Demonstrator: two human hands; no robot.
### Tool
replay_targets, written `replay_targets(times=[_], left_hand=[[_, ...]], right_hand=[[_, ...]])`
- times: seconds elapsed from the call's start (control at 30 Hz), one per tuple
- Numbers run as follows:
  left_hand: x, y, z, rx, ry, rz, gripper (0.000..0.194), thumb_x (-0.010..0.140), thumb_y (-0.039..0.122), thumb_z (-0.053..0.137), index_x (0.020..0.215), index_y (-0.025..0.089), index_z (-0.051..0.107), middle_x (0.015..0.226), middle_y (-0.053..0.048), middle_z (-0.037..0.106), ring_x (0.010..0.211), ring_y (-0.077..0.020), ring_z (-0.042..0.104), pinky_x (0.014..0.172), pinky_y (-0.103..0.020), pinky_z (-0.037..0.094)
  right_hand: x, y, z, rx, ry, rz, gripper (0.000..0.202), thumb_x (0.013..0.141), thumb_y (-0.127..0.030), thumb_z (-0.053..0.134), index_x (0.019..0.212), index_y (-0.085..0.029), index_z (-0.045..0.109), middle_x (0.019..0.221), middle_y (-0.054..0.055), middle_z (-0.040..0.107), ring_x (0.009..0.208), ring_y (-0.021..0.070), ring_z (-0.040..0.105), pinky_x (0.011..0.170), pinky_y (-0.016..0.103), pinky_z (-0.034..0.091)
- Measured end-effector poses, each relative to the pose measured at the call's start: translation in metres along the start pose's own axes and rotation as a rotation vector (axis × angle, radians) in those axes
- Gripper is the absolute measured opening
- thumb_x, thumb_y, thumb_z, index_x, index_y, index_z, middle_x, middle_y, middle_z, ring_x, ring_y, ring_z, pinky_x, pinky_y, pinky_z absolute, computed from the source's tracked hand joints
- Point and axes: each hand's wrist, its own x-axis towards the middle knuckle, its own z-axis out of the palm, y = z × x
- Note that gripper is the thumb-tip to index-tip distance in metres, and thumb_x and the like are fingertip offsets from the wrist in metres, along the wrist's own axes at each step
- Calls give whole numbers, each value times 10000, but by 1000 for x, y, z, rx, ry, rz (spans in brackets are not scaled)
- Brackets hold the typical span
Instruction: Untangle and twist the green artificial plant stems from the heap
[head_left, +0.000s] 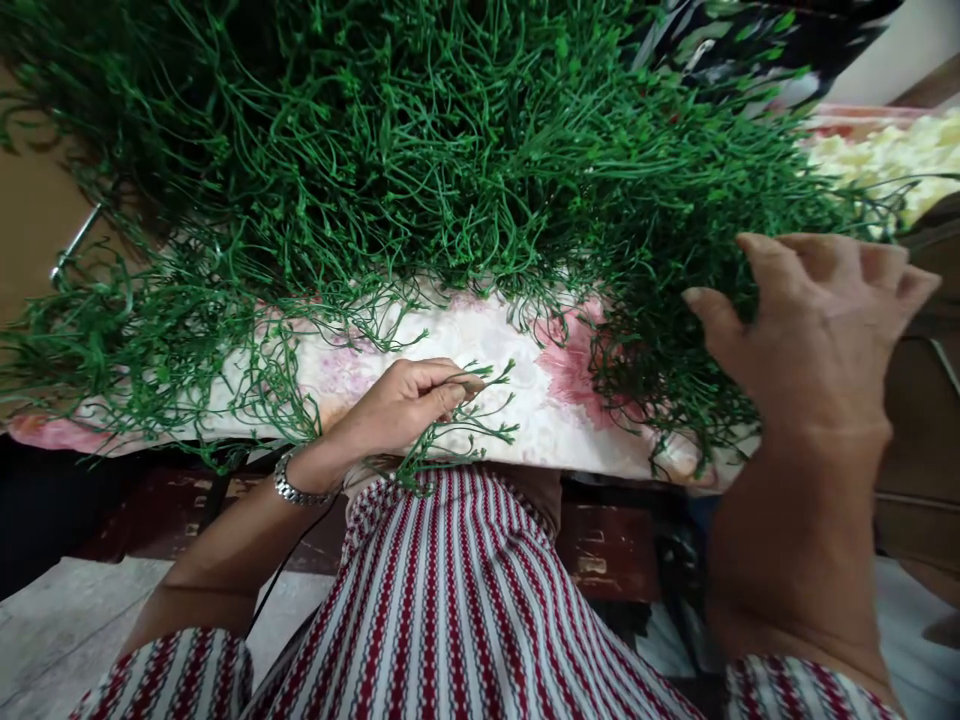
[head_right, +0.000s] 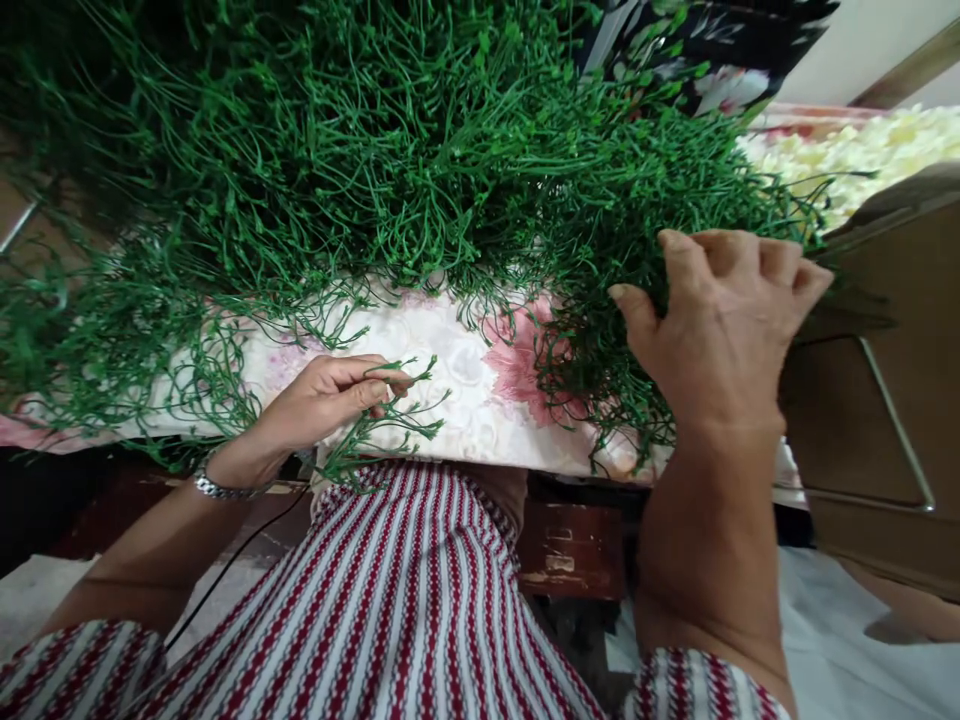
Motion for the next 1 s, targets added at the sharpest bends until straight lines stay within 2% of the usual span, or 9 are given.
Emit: replay_targets(times=[0.1, 0.2, 0.3, 0.4, 0.5, 0.6, 0.73, 0.87, 1.0], left_hand=[[1, 4, 2, -75, 6, -70, 291, 783, 264, 554, 1019, 122, 648, 853, -57, 650, 622, -76, 524, 598, -212, 442], [2, 9, 5, -132, -1, -118, 263, 734, 198, 586, 971, 100, 642, 873, -62, 655, 698, -97, 563, 643, -216, 462], [3, 12, 8, -125, -10, -68, 248, 697, 164, 615, 938, 108, 634, 884, -45, 650, 766, -113, 577, 680, -214, 463], [3, 10, 11, -12, 3, 41, 192, 694, 131, 594, 882, 118, 630, 786, -8, 620, 712, -95, 545, 630, -191, 438], [3, 6, 13, 75, 3, 59, 180, 705, 104, 549, 868, 120, 621, 706, 10, 569, 662, -87, 511, 595, -193, 413], [2, 3, 13, 15, -8, 25, 294, 678, 84, 558, 962, 136, 612, 710, 12, 559, 707, -101, 532, 658, -219, 432], [1, 5, 11, -118, -53, -11, 371, 621, 32, 531, 963, 141, 623, 762, 1, 574, 756, -101, 538, 676, -209, 434], [-1, 5, 8, -196, 104, -61, 312, 594, 28, 524, 868, 124, 640, 736, -2, 567, 673, -75, 504, 575, -173, 400], [-2, 1, 8, -279, 253, -32, 161, 578, 47, 567, 714, 117, 618, 682, 5, 573, 601, -61, 487, 535, -166, 386]], right_hand=[[-6, -25, -6, 116, 66, -78, 338, 802, -310, 580, 1131, -230, 573, 1097, 110, 586, 1072, 326, 496, 898, 536, 376], [-18, -71, -6, 479, 129, -348, 100, 790, -175, 578, 872, -185, 634, 842, 58, 649, 804, 180, 593, 719, 333, 494], [-29, -114, 2, 686, 65, -650, 154, 777, -131, 582, 925, -170, 608, 813, 32, 642, 738, 134, 564, 657, 276, 470], [-34, -136, 13, 614, 98, -717, 255, 817, -119, 508, 1056, -184, 570, 776, 27, 608, 703, 135, 502, 640, 284, 412], [-34, -138, 21, 476, 118, -718, 247, 841, -135, 472, 1055, -205, 572, 705, 20, 554, 665, 143, 432, 606, 286, 350], [-36, -132, 24, 426, 115, -713, 150, 843, -138, 463, 882, -192, 597, 679, 21, 524, 656, 141, 408, 599, 289, 327], [-44, -126, 30, 458, 167, -632, 122, 811, -133, 505, 885, -199, 575, 810, 47, 568, 756, 155, 452, 674, 307, 382], [-55, -119, 39, 519, 288, -613, 205, 764, -117, 548, 938, -225, 549, 875, 49, 579, 816, 175, 463, 717, 325, 412], [-61, -118, 48, 553, 238, -578, 217, 762, -105, 542, 942, -226, 533, 838, 45, 591, 779, 174, 480, 718, 335, 411]])
